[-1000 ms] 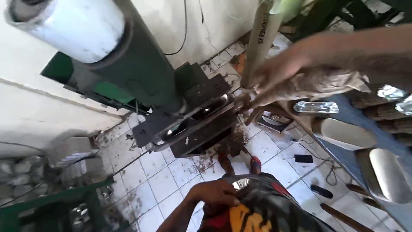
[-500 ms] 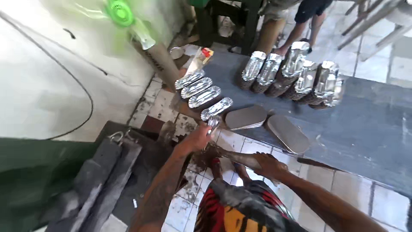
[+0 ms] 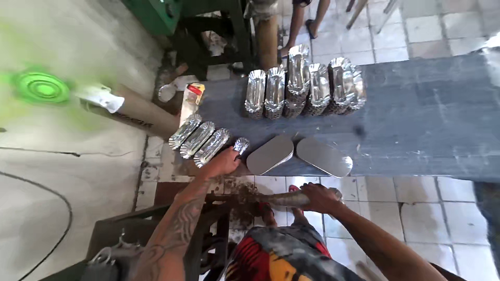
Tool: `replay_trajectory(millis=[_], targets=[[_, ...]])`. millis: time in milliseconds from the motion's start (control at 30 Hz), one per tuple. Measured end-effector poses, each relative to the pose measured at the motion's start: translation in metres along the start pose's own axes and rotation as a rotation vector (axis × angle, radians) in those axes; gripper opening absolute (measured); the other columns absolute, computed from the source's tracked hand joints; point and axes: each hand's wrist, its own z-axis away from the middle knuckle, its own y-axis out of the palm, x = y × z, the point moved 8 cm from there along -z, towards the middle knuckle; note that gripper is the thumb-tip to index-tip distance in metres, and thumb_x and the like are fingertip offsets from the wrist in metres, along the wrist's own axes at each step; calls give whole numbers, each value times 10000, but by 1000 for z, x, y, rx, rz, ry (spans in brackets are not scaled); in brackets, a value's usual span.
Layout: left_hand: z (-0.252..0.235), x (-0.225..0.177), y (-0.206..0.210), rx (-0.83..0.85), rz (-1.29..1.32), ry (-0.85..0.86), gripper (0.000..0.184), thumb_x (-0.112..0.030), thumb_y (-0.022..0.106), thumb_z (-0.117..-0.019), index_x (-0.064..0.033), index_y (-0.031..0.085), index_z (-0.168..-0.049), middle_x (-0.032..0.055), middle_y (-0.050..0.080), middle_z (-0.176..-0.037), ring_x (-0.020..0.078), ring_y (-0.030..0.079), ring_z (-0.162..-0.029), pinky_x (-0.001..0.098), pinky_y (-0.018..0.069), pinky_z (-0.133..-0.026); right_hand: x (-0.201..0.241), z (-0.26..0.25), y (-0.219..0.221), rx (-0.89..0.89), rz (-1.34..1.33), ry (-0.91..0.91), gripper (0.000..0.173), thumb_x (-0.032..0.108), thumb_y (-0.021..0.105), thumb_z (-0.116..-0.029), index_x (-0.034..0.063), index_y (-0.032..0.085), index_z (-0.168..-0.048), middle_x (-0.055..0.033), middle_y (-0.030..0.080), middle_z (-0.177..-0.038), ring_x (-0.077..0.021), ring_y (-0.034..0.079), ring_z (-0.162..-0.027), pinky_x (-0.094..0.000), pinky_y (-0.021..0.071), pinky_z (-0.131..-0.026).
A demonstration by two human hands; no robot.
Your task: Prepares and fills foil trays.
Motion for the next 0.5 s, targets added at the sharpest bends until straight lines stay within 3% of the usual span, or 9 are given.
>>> replay_trajectory(millis=[33,100,133,200,267,333,433,500], targets=[[1,2,-1,-28,12,15,320,-243,576,-1038,34,683,-1156,258,603,-1252,383,608,-1173,547,495,-1013,6,6,-7,-4,-67,-12,736,510,698,-899,96,519,-1480,-157,526,-1504,-364,461,-1411,-584,298,-1196],[5,8,0,-107,44,40,309,-254,627,-1006,35,702,-1084,262,638,-1157,397,638,-1088,582,516,-952,31,30,-40,-124,-283,-71,473,326,619,-994,32,625,-1365,-222,615,-1374,-387,545,-1327,-571,384,-1154],[7,7,-4,-134,44,43,326,-274,653,-991,33,706,-1089,271,643,-1162,410,647,-1074,603,522,-937,47,48,-72,-275,-350,-133,434,322,592,-1023,12,653,-1319,-226,649,-1312,-373,593,-1271,-538,438,-1121],[15,-6,-11,-181,23,64,406,-327,682,-981,41,683,-1153,302,613,-1229,451,640,-1084,643,517,-932,65,80,-137,-661,-232,-208,449,366,600,-1022,-9,683,-1254,-216,692,-1240,-362,647,-1206,-512,503,-1061],[30,-33,-27,-277,35,105,471,-368,642,-1007,29,653,-1261,314,580,-1299,477,626,-1116,665,510,-933,53,81,-179,-885,21,-222,537,480,651,-972,-4,704,-1198,-195,718,-1188,-364,658,-1192,-525,472,-1106],[42,-69,-37,-334,91,134,472,-377,595,-1032,14,640,-1292,291,588,-1301,453,616,-1153,648,502,-954,27,55,-185,-826,170,-204,658,602,650,-925,9,694,-1205,-162,720,-1183,-331,656,-1192,-543,343,-1207],[31,-120,-24,-289,179,118,484,-386,584,-1034,-17,616,-1347,249,586,-1363,404,604,-1226,612,496,-1014,10,41,-179,-763,58,-292,407,406,594,-1015,42,707,-1154,-110,730,-1117,-250,670,-1156,-502,315,-1233],[9,-147,-9,-251,225,99,446,-359,616,-1018,-15,638,-1300,231,617,-1301,387,624,-1186,598,507,-999,3,45,-187,-682,-154,-314,394,356,546,-1048,32,718,-1193,-115,727,-1183,-242,642,-1226,-484,269,-1260]])
